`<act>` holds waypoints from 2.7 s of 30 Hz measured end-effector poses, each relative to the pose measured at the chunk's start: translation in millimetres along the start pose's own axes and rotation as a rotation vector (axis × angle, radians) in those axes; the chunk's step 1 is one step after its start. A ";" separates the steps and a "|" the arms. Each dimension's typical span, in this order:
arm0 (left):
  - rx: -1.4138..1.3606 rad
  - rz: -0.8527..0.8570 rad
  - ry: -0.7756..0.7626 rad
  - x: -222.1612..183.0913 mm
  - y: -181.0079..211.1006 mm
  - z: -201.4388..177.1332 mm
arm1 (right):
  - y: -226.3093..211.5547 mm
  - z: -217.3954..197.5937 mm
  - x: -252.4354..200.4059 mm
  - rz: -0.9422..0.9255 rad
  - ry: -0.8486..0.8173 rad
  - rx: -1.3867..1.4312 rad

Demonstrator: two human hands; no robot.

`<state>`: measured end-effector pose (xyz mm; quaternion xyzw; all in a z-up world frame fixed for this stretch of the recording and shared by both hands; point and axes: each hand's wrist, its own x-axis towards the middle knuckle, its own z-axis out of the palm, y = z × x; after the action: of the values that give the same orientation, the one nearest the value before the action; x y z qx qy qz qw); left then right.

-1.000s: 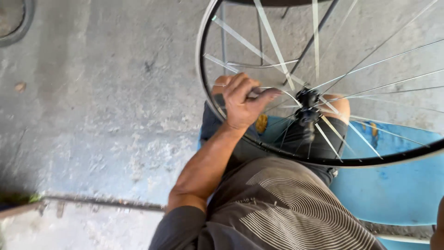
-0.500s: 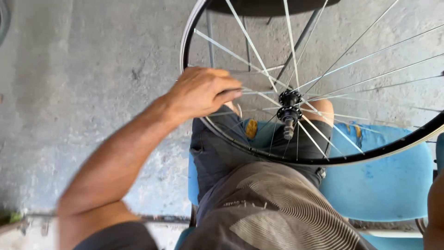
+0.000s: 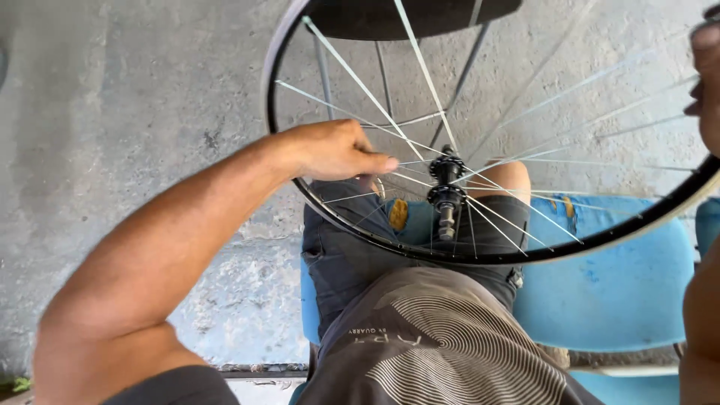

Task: Removing rim tape and inspecting a bicycle wheel rim and spokes

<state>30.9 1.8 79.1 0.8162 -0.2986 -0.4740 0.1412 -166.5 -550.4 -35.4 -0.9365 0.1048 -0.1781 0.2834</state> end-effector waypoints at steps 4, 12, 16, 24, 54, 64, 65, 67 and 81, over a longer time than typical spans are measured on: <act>0.145 -0.033 0.032 9.6 2.4 3.8 | -50.4 8.4 -3.0 0.022 0.064 -0.026; 0.242 -0.088 0.085 2.0 24.1 -3.5 | -28.3 21.0 7.8 0.314 0.143 0.110; 0.163 -0.119 0.019 -7.8 8.1 -14.7 | -55.1 10.9 -1.5 0.284 0.196 0.126; 0.553 -0.137 0.078 7.6 1.2 -1.8 | -81.6 10.3 -7.3 0.175 0.062 0.084; 0.344 -0.106 0.518 -87.9 17.5 -73.1 | -185.5 -10.2 -11.0 0.021 0.207 -0.005; -0.777 0.607 0.733 40.2 75.7 -24.6 | -204.0 -15.2 -0.2 0.054 0.177 -0.143; -0.503 0.822 0.993 56.2 79.3 -13.0 | -207.8 -15.9 -1.1 0.087 0.164 -0.104; -0.201 1.025 1.231 83.1 85.9 7.8 | -212.3 -16.6 -2.1 0.122 0.153 -0.064; -0.426 1.093 1.246 79.0 98.7 16.2 | -257.8 -28.4 -9.5 0.207 0.119 0.245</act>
<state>11.5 -123.5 67.1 0.6253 -0.4227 0.1500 0.6386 -161.8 -350.9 130.6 -0.8671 0.1946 -0.2144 0.4054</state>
